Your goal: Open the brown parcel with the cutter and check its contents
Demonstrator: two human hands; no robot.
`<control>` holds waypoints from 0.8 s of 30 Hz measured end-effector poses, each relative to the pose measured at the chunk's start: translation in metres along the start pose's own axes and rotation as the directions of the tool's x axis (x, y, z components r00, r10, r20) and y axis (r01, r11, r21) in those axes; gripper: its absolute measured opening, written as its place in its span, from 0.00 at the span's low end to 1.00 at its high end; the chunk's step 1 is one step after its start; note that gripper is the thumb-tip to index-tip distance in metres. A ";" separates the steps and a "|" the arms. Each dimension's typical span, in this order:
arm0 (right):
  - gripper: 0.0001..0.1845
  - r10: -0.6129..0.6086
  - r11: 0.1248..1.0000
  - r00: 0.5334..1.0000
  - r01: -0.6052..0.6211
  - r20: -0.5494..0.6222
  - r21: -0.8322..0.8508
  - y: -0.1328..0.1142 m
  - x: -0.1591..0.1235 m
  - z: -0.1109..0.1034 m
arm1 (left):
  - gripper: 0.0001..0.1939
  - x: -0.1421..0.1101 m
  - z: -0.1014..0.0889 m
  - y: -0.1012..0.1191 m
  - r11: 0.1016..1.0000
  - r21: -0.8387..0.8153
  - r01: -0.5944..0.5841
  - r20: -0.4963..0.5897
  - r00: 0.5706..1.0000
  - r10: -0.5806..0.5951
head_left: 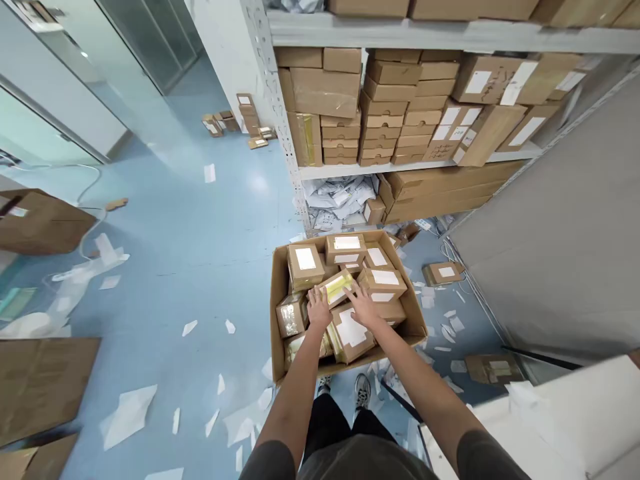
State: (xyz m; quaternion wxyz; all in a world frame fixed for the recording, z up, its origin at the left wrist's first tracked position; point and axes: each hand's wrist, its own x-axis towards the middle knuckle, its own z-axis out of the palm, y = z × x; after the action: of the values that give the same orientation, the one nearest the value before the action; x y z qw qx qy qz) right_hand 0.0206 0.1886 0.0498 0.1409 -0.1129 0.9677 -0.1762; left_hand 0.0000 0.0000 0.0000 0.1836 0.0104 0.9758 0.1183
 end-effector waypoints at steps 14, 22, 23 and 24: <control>0.76 0.008 0.994 0.948 0.026 0.319 -0.104 -0.018 0.109 0.058 | 0.51 0.015 0.010 -0.122 0.972 -0.062 -0.225 0.038 0.973 0.227; 0.73 0.070 0.997 0.975 -0.065 0.212 -0.030 -0.028 0.088 0.033 | 0.56 0.012 -0.033 -0.102 0.966 -0.016 -0.257 0.022 0.966 0.258; 0.74 0.065 0.998 0.981 -0.063 0.183 -0.018 -0.028 0.082 0.022 | 0.56 0.009 -0.044 -0.097 0.962 -0.004 -0.274 -0.013 0.962 0.274; 0.75 0.061 0.998 0.987 -0.061 0.150 -0.009 -0.029 0.074 0.010 | 0.56 0.004 -0.055 -0.092 0.957 0.007 -0.291 -0.050 0.956 0.291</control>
State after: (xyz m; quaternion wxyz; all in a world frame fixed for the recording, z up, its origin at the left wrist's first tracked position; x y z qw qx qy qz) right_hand -0.0410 0.1391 0.0342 0.2184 -0.0965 0.9577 -0.1606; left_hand -0.0215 -0.1013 0.0266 0.1398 0.1507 0.9679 0.1446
